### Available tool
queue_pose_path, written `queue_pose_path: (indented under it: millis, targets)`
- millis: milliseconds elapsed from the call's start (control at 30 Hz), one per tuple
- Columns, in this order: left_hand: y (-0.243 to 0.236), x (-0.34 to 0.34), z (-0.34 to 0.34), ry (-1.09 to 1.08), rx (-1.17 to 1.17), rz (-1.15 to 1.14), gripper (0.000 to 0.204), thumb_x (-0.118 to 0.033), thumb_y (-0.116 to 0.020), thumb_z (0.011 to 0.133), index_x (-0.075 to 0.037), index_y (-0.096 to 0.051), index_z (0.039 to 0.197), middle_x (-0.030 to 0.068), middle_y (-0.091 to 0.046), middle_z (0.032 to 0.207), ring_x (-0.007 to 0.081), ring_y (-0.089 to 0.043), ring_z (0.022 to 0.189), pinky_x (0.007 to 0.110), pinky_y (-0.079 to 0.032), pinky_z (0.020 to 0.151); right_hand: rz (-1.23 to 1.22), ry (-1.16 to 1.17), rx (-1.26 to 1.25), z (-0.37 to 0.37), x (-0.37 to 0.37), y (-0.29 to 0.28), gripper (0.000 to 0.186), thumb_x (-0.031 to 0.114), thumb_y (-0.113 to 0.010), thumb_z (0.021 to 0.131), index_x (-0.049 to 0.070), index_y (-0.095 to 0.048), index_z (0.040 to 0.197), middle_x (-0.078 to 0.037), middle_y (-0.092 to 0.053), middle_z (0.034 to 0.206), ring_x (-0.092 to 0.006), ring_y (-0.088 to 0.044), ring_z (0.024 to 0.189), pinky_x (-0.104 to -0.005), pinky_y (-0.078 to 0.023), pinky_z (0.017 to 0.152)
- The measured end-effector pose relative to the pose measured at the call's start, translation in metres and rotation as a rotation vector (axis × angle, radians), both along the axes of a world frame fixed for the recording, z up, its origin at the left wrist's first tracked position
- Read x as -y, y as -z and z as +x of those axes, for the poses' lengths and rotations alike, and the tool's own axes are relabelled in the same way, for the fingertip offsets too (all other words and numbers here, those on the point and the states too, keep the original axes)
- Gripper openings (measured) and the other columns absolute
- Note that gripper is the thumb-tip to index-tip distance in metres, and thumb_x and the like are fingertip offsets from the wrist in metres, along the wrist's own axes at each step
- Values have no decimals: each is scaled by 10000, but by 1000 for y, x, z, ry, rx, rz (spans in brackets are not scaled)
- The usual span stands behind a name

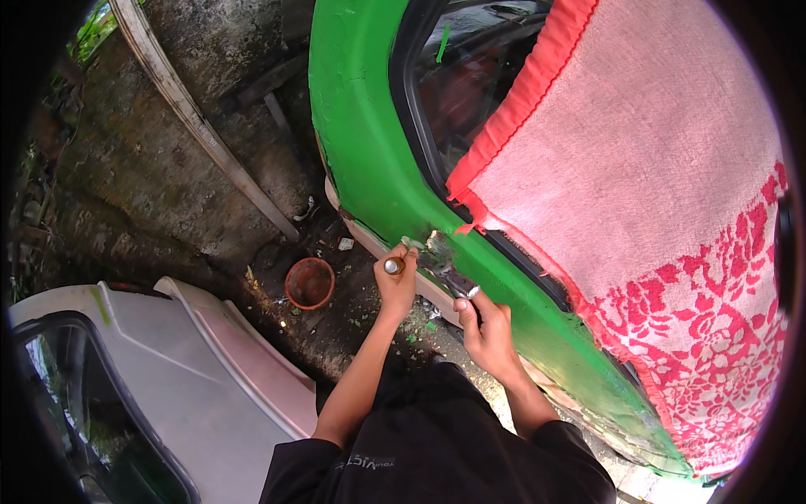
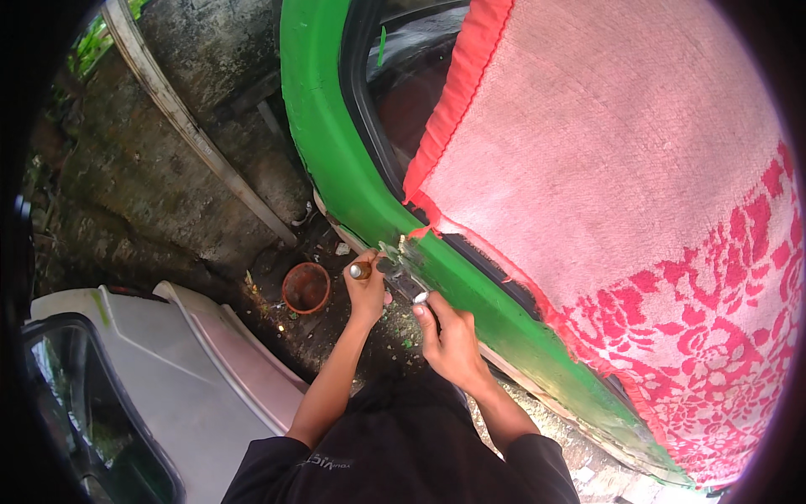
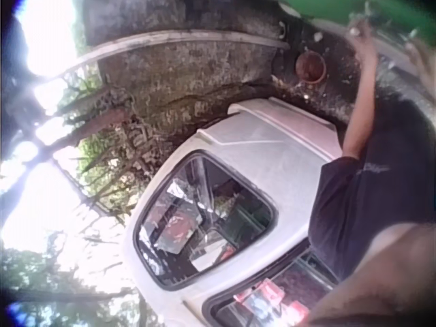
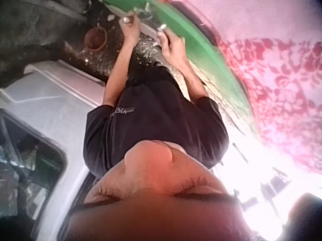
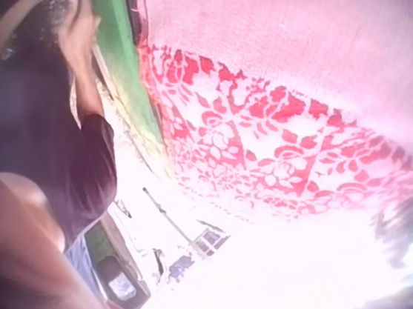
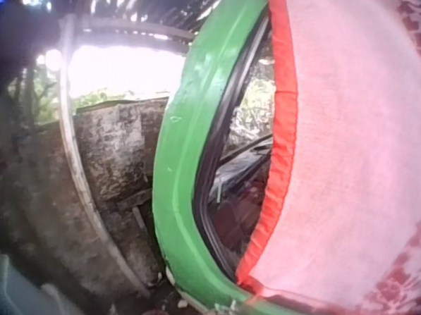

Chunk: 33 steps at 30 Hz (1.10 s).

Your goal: The person applies a white body filler to a damaged area on the side of a green car using a putty knife. They spread the filler over the dent and smooth the surface with repeated strokes.

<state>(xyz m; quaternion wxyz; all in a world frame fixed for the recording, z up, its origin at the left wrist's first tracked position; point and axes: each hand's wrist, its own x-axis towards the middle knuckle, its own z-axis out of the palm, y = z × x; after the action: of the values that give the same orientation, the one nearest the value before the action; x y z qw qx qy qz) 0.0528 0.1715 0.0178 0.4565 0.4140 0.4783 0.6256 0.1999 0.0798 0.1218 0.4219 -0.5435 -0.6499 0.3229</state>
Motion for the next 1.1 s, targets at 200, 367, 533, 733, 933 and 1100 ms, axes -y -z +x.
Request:
queue_pose_path:
  millis: [200, 367, 533, 733, 933, 1100]
  targets:
    - [-16, -2, 14, 89, -47, 136, 342, 42, -544, 902, -54, -301, 681, -34, -277, 678, 56, -275, 647, 248, -273, 576, 70, -39, 135, -4, 4, -13, 113, 89, -564, 945, -10, -553, 890, -208, -518, 589, -389, -531, 518, -420, -424, 517]
    - [47, -7, 13, 126, -9, 37, 312, 82, -509, 871, -47, -293, 687, -35, -261, 682, 57, -271, 648, 253, -273, 579, 111, -10, 106, -2, 4, -25, 103, 78, -568, 940, -13, -556, 892, -211, -528, 615, -396, -534, 546, -417, -426, 535]
    - [33, 2, 2, 38, -8, 119, 303, 84, -482, 876, -43, -259, 715, -17, -249, 715, 80, -262, 676, 220, -309, 669, 37, 60, 77, 16, 8, -18, 147, 95, -564, 956, -21, -546, 868, -198, -505, 619, -362, -499, 541, -390, -417, 543]
    - [30, 5, -14, -13, 88, 188, 327, 82, -474, 882, -46, -250, 682, 0, -308, 690, 90, -283, 663, 261, -287, 617, -77, 127, 22, 21, 13, 0, 218, 139, -551, 976, -30, -530, 838, -188, -493, 625, -354, -471, 541, -385, -406, 544]
    - [28, 3, -14, -55, 82, 248, 315, 66, -476, 881, -41, -262, 676, -3, -309, 693, 83, -310, 669, 244, -304, 632, -26, 86, 18, 16, 12, 6, 214, 156, -551, 978, -22, -547, 858, -189, -487, 621, -358, -465, 543, -389, -406, 552]
    - [31, -7, -16, -84, 118, 204, 311, 40, -486, 894, -43, -268, 688, -14, -311, 710, 74, -311, 677, 231, -303, 640, -96, 32, 34, 10, 9, 5, 204, 171, -557, 977, -13, -563, 889, -191, -497, 589, -363, -468, 508, -397, -405, 531]
